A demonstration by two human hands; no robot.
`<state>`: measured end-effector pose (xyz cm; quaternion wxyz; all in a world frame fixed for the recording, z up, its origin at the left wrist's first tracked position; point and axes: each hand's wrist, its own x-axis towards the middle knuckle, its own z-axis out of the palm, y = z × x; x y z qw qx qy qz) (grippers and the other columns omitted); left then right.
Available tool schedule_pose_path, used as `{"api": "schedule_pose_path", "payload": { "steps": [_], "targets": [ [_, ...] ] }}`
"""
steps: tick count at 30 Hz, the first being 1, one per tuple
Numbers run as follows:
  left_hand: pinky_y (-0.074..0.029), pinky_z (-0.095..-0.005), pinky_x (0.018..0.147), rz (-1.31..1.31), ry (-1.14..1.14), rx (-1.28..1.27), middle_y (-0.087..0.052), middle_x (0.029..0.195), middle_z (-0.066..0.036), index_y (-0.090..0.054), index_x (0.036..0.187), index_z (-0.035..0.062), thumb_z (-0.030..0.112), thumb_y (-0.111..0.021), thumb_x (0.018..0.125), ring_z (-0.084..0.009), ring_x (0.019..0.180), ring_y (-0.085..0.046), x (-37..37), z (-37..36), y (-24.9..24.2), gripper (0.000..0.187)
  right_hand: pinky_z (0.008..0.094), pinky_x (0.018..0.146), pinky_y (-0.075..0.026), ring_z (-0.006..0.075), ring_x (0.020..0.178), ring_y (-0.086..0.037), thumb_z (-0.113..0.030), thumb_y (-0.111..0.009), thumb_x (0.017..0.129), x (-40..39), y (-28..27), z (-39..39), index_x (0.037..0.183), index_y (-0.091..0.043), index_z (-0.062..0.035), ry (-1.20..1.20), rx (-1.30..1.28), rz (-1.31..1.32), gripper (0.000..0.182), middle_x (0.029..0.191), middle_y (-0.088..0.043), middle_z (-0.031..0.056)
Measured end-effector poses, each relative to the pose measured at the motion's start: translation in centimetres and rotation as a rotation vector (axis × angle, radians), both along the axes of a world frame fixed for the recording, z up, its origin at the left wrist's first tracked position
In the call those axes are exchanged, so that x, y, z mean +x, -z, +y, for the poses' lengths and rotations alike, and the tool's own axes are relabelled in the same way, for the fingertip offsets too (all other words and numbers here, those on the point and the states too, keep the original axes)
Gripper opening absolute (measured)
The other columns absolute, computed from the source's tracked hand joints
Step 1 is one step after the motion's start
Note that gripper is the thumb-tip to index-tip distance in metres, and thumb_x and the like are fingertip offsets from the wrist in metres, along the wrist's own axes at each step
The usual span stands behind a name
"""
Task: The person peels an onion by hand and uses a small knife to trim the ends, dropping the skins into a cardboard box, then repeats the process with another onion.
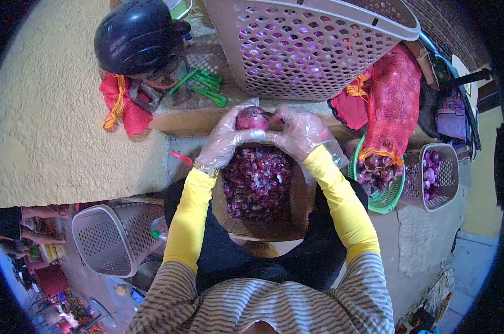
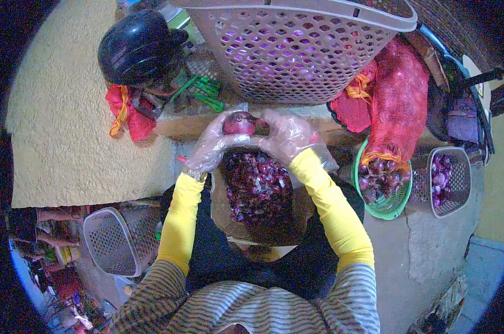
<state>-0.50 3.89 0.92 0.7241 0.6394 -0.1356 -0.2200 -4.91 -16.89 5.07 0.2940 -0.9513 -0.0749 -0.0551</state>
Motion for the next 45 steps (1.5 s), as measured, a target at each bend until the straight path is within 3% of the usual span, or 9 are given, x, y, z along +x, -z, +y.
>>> {"api": "schedule_pose_path", "payload": {
  "steps": [5, 7, 11, 17, 19, 27, 39, 45],
  "targets": [
    [-0.046, -0.0335, 0.104, 0.027, 0.016, 0.006, -0.059, 0.125, -0.007, -0.048, 0.138, 0.0034, 0.012, -0.084, 0.077, -0.0166, 0.114, -0.058, 0.0, 0.1, -0.1, 0.072, 0.0468, 0.073, -0.054, 0.0359, 0.083, -0.069, -0.053, -0.079, 0.075, 0.0, -0.1, 0.2, 0.102, -0.068, -0.0122, 0.02, -0.074, 0.056, 0.05, 0.088, -0.071, 0.0163],
    [-0.045, -0.0336, 0.104, 0.021, 0.016, 0.028, -0.059, 0.125, -0.007, -0.048, 0.138, 0.0037, 0.012, -0.085, 0.077, -0.0166, 0.113, -0.058, -0.2, 0.1, -0.7, 0.072, 0.0454, 0.068, -0.054, 0.0339, 0.076, -0.069, -0.054, -0.083, 0.07, 0.2, 0.5, 0.3, 0.092, -0.069, -0.0109, 0.013, -0.071, -0.057, 0.051, 0.079, -0.07, 0.0134],
    [-0.046, -0.0325, 0.103, -0.082, 0.019, 0.067, -0.059, 0.123, -0.004, -0.05, 0.136, 0.0063, 0.01, -0.085, 0.076, -0.0157, 0.113, -0.058, -0.5, 0.0, -0.4, 0.069, 0.0465, 0.068, -0.054, 0.0345, 0.077, -0.069, -0.054, -0.082, 0.071, 0.1, 0.4, 0.4, 0.092, -0.069, -0.0118, -0.022, -0.077, -0.056, 0.049, 0.081, -0.07, 0.0137],
    [-0.046, -0.033, 0.101, -0.108, -0.047, 0.16, -0.06, 0.12, -0.004, -0.054, 0.13, 0.0058, 0.011, -0.086, 0.074, -0.0155, 0.11, -0.058, -0.3, -0.2, 0.1, 0.065, 0.0467, 0.069, -0.053, 0.0348, 0.078, -0.07, -0.059, -0.078, 0.071, 0.1, 0.4, 0.3, 0.094, -0.071, -0.013, 0.002, -0.12, -0.054, 0.052, 0.082, -0.071, 0.0137],
    [-0.046, -0.0331, 0.101, -0.094, -0.043, 0.131, -0.06, 0.12, -0.005, -0.054, 0.13, 0.0065, 0.012, -0.086, 0.075, -0.0157, 0.11, -0.058, -0.3, -0.3, -0.3, 0.064, 0.0488, 0.079, -0.053, 0.037, 0.09, -0.069, -0.061, -0.071, 0.08, 0.1, -1.0, 0.2, 0.107, -0.071, -0.0141, -0.025, -0.143, 0.109, 0.054, 0.095, -0.072, 0.016],
    [-0.047, -0.0333, 0.102, -0.081, -0.075, 0.045, -0.059, 0.122, -0.006, -0.052, 0.133, 0.0072, 0.008, -0.082, 0.078, -0.0163, 0.111, -0.058, -0.2, -0.5, 0.3, 0.063, 0.0482, 0.071, -0.054, 0.0367, 0.081, -0.07, -0.062, -0.071, 0.078, 0.4, -0.3, 0.6, 0.097, -0.072, -0.0112, 0.041, -0.181, 0.026, 0.055, 0.087, -0.071, 0.0171],
    [-0.049, -0.0369, 0.103, 0.235, -0.063, -0.456, -0.057, 0.125, -0.01, -0.045, 0.141, 0.0028, 0.004, -0.069, 0.085, -0.0206, 0.115, -0.058, 0.0, -1.2, 0.0, 0.061, 0.0474, 0.066, -0.054, 0.0359, 0.074, -0.069, -0.067, -0.075, 0.07, 1.0, -0.5, 1.0, 0.087, -0.072, -0.0108, 0.088, -0.046, -0.151, 0.058, 0.079, -0.069, 0.0169],
    [-0.046, -0.0411, 0.107, 0.29, -0.067, -0.706, -0.056, 0.132, -0.013, -0.044, 0.141, 0.0025, 0.015, -0.066, 0.088, -0.0247, 0.118, -0.058, -0.2, -2.6, 0.8, 0.059, 0.0462, 0.064, -0.052, 0.0339, 0.073, -0.069, -0.071, -0.076, 0.065, 1.3, -0.9, 1.8, 0.084, -0.072, -0.0128, 0.121, -0.003, -0.085, 0.061, 0.077, -0.069, 0.0139]
  ]
}}
